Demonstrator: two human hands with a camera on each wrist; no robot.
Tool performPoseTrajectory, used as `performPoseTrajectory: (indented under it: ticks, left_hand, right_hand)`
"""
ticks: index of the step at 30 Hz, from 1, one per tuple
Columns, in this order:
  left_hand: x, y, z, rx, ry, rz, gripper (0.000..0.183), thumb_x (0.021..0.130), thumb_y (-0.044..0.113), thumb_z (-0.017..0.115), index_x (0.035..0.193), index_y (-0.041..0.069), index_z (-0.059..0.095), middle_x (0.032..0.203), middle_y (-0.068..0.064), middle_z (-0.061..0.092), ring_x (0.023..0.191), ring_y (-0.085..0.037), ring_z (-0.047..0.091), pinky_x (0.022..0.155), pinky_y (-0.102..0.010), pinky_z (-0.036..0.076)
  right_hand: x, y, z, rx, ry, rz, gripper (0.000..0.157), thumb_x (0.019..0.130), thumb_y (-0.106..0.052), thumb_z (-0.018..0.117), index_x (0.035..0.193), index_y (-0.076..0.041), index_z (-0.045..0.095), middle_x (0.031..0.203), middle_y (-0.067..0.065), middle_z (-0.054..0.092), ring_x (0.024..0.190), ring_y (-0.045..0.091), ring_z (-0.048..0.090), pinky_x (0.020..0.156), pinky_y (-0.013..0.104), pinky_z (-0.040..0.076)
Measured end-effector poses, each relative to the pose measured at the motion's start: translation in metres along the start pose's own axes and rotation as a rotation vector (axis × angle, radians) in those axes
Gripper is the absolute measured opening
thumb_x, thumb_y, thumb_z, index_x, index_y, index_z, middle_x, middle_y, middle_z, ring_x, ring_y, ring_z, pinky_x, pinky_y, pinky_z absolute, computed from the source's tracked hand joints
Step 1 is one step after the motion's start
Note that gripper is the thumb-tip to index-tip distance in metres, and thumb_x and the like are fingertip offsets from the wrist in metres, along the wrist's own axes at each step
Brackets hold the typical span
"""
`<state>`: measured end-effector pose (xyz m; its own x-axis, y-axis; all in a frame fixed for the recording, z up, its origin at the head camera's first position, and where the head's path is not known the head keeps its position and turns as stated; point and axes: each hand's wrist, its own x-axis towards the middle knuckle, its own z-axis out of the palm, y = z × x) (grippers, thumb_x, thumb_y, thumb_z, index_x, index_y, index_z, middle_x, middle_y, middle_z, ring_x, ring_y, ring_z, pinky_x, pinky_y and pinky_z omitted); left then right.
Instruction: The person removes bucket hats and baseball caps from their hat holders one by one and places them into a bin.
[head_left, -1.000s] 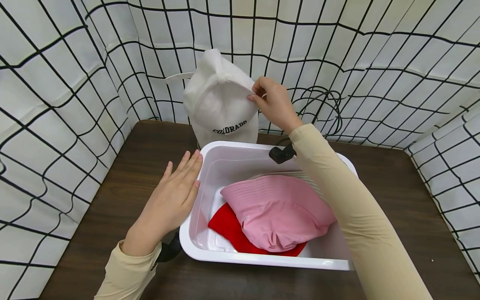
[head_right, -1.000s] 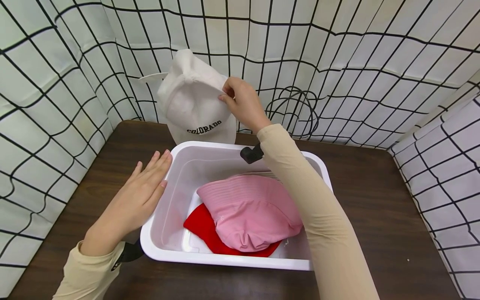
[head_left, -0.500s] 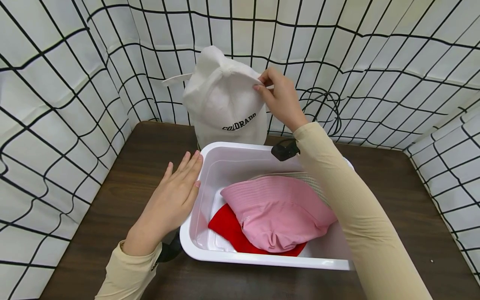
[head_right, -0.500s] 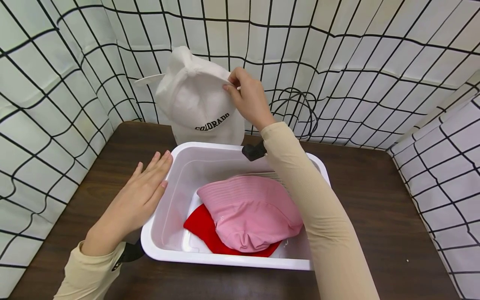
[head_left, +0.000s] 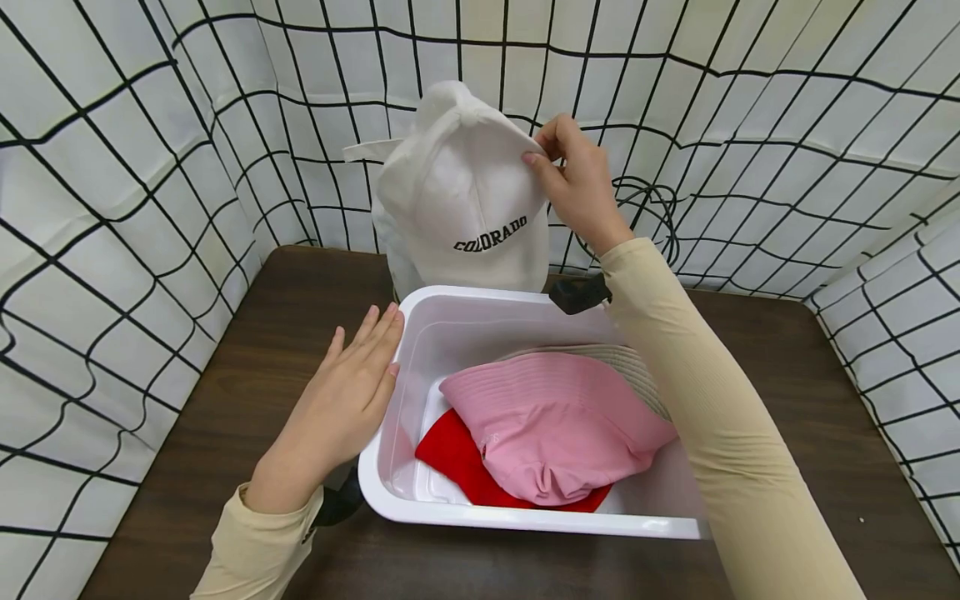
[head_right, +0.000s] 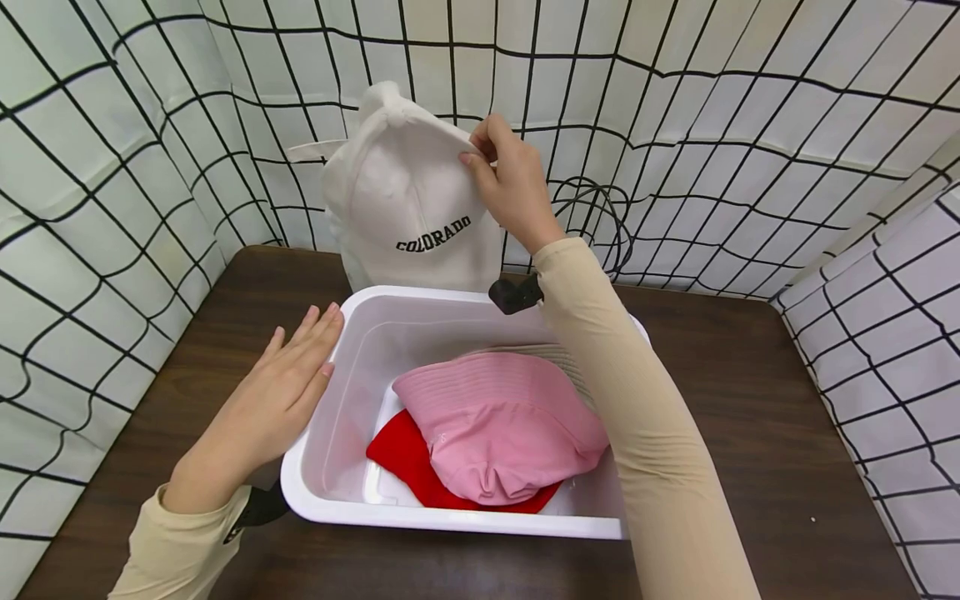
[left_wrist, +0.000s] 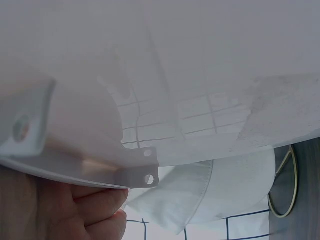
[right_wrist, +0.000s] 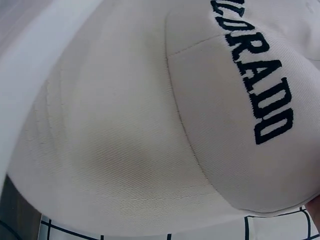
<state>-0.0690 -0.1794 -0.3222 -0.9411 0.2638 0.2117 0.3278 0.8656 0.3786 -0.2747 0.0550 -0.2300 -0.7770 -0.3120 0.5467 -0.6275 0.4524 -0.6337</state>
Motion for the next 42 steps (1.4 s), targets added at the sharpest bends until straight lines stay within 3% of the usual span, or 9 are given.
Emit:
performPoseTrajectory:
  ticks: [6,14,23,29,36,42]
  left_hand:
    - [-0.002,0.001,-0.001,0.000,0.003,0.004,0.054,0.098,0.017,0.044,0.146,-0.002,0.028,0.152,-0.015,0.024,0.141,-0.033,0.017,0.109,-0.060,0.014]
    - [-0.001,0.002,0.001,-0.012,0.006,0.007,0.054,0.098,0.017,0.043,0.146,-0.002,0.028,0.153,-0.015,0.023,0.141,-0.033,0.016,0.109,-0.060,0.013]
    - [-0.001,0.002,0.000,-0.014,0.005,0.004,0.054,0.098,0.016,0.044,0.146,-0.001,0.027,0.153,-0.015,0.023,0.141,-0.033,0.017,0.109,-0.060,0.013]
    - [-0.001,0.002,-0.001,-0.014,0.004,0.000,0.054,0.097,0.016,0.045,0.146,-0.001,0.028,0.152,-0.015,0.024,0.141,-0.033,0.017,0.108,-0.060,0.014]
    - [-0.001,0.002,-0.001,-0.012,-0.009,-0.007,0.054,0.098,0.015,0.045,0.146,-0.001,0.027,0.153,-0.015,0.023,0.141,-0.032,0.016,0.109,-0.060,0.013]
    - [0.000,0.002,-0.001,-0.013,-0.012,-0.004,0.054,0.098,0.015,0.044,0.146,-0.002,0.027,0.153,-0.015,0.022,0.141,-0.032,0.016,0.109,-0.060,0.013]
  right_hand:
    - [-0.001,-0.003,-0.004,0.060,-0.008,0.024,0.014,0.092,-0.011,0.060,0.094,0.000,0.051,0.091,0.003,0.057,0.083,0.009,0.053,0.070,0.024,0.049]
    - [-0.002,-0.008,-0.010,0.053,0.006,0.011,0.017,0.090,-0.011,0.063,0.097,0.002,0.053,0.095,0.005,0.058,0.085,0.009,0.052,0.076,0.025,0.053]
    - [-0.006,-0.018,-0.019,-0.069,0.059,-0.133,0.019,0.091,-0.014,0.062,0.095,0.003,0.055,0.093,0.007,0.062,0.086,0.009,0.056,0.075,0.021,0.048]
    - [-0.010,-0.019,-0.026,-0.083,0.072,-0.241,0.020,0.091,-0.012,0.062,0.094,0.006,0.053,0.092,0.013,0.061,0.086,0.015,0.057,0.073,0.022,0.043]
    - [-0.015,-0.022,-0.036,-0.098,0.062,-0.265,0.020,0.092,-0.010,0.060,0.095,0.008,0.052,0.092,0.013,0.061,0.086,0.016,0.057,0.074,0.022,0.043]
    - [-0.018,-0.022,-0.045,-0.150,0.074,-0.336,0.020,0.092,-0.010,0.060,0.094,0.008,0.053,0.091,0.016,0.060,0.083,0.017,0.054,0.074,0.023,0.042]
